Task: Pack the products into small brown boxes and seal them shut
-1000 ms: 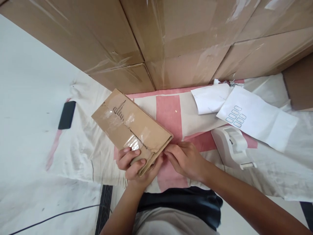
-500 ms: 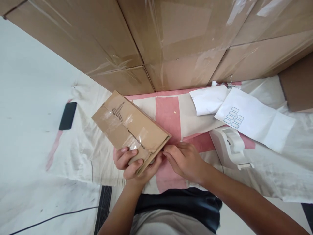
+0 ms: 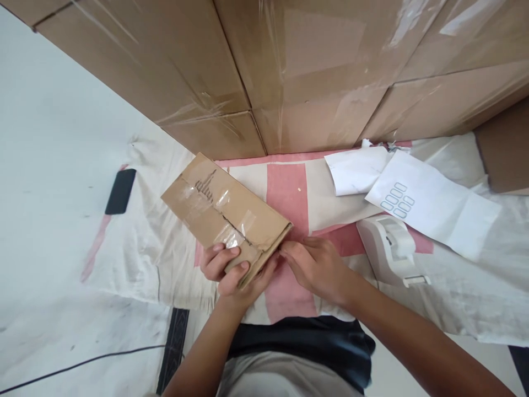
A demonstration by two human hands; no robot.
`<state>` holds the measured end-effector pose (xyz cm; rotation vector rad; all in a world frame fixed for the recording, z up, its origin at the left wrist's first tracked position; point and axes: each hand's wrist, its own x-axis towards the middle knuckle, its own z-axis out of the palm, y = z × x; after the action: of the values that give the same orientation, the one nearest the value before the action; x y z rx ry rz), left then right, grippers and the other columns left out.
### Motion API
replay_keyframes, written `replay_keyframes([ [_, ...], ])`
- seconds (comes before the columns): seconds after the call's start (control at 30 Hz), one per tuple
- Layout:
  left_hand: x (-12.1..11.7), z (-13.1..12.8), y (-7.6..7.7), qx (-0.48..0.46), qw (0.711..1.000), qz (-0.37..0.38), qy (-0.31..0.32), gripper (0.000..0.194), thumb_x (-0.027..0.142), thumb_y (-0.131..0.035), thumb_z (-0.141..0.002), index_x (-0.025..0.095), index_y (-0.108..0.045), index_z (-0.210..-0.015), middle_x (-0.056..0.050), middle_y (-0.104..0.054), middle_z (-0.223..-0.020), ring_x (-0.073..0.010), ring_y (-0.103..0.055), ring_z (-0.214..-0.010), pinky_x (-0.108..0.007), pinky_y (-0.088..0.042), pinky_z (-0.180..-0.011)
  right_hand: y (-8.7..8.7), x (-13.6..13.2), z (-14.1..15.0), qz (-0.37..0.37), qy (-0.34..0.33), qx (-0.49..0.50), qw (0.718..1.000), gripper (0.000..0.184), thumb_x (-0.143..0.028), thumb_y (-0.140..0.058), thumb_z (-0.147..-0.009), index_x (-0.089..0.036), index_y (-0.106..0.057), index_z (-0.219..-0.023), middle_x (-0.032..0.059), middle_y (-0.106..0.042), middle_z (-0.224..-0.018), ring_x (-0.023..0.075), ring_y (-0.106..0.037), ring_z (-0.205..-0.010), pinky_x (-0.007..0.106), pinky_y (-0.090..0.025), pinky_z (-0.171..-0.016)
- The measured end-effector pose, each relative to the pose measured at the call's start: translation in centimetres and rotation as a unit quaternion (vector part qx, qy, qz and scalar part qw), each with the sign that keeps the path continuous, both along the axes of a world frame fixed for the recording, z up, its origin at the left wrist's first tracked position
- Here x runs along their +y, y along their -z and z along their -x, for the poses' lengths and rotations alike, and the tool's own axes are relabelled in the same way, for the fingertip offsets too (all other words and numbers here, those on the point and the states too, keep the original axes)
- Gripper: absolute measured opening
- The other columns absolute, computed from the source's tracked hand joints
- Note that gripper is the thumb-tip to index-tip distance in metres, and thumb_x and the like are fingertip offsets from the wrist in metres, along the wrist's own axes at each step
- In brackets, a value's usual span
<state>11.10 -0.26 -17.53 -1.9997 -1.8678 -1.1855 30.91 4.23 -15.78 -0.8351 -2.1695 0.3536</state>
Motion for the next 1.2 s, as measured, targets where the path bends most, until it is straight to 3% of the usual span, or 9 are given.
replay_keyframes([
  [0.07, 0.3, -0.4, -0.7, 0.049, 0.994, -0.103, 0.003, 0.074, 0.031, -0.096, -0.059, 0.03, -0.031, -0.093, -0.002, -0.041, -0.103, -0.0254, -0.049, -0.106, -0.051, -0.047, -0.093, -0.1, 0.2, -0.1, -0.009, -0.005, -0.016, 1.0, 0.019, -0.005, -0.048, -0.099, -0.021, -0.057, -0.093, -0.0009, -0.07, -0.069, 0.0151, -0.063, -0.058, 0.028, -0.038, -0.055],
  [0.13, 0.7, -0.9, -1.4, 0.069, 0.987, -0.142, 0.015, 0.075, 0.028, -0.097, -0.057, 0.03, -0.032, -0.096, -0.002, -0.042, -0.106, -0.0248, -0.047, -0.107, -0.051, -0.046, -0.096, -0.3, 0.2, -0.1, -0.007, -0.005, -0.021, 1.0, 0.022, -0.004, -0.046, -0.099, -0.021, -0.056, -0.091, -0.0012, -0.069, -0.068, 0.0146, -0.062, -0.057, 0.028, -0.037, -0.055],
  [0.3, 1.2, -1.7, -2.4, 0.059, 0.986, -0.154, 0.017, 0.075, 0.022, -0.093, -0.057, 0.03, -0.032, -0.098, -0.001, -0.041, -0.104, -0.0227, -0.046, -0.104, -0.046, -0.048, -0.091, -0.1, 0.2, 0.0, -0.01, 0.002, -0.008, 1.0, 0.016, -0.006, -0.049, -0.1, -0.02, -0.055, -0.094, -0.0006, -0.071, -0.07, 0.016, -0.064, -0.058, 0.029, -0.041, -0.058],
  [0.53, 0.6, -0.3, -1.6, 0.05, 0.987, -0.143, 0.047, 0.075, 0.026, -0.1, -0.051, 0.028, -0.035, -0.088, -0.003, -0.046, -0.103, -0.0249, -0.051, -0.101, -0.049, -0.049, -0.087, 0.1, -0.3, 0.1, 0.012, -0.008, -0.002, 1.0, 0.013, -0.012, -0.047, -0.102, -0.02, -0.055, -0.096, 0.0004, -0.071, -0.073, 0.016, -0.066, -0.061, 0.028, -0.045, -0.06],
  [0.7, 1.0, 0.3, -1.4, 0.029, 0.982, -0.168, 0.078, 0.07, 0.024, -0.101, -0.051, 0.026, -0.04, -0.084, -0.003, -0.049, -0.099, -0.0232, -0.052, -0.094, -0.046, -0.05, -0.082, 0.4, -0.3, 0.0, 0.003, -0.025, -0.055, 0.998, 0.013, -0.011, -0.049, -0.099, -0.021, -0.054, -0.092, -0.0018, -0.068, -0.072, 0.015, -0.065, -0.061, 0.027, -0.043, -0.058],
  [0.97, 1.0, -1.0, -1.9, 0.022, 0.984, -0.165, 0.065, 0.064, 0.016, -0.1, -0.051, 0.022, -0.047, -0.086, -0.003, -0.053, -0.098, -0.0224, -0.053, -0.098, -0.043, -0.049, -0.087, 0.4, -0.1, 0.0, 0.005, -0.015, 0.006, 1.0, 0.015, -0.013, -0.045, -0.101, -0.022, -0.053, -0.092, -0.0029, -0.068, -0.071, 0.0139, -0.059, -0.056, 0.028, -0.039, -0.054],
  [1.2, 1.0, 0.6, -0.4, 0.031, 0.981, -0.174, 0.079, 0.069, 0.024, -0.101, -0.049, 0.026, -0.044, -0.088, -0.003, -0.052, -0.101, -0.0243, -0.055, -0.099, -0.048, -0.052, -0.089, 0.6, -0.1, 0.2, -0.004, 0.0, 0.01, 1.0, 0.016, -0.017, -0.042, -0.105, -0.021, -0.053, -0.094, -0.0024, -0.069, -0.071, 0.014, -0.06, -0.054, 0.03, -0.037, -0.052],
])
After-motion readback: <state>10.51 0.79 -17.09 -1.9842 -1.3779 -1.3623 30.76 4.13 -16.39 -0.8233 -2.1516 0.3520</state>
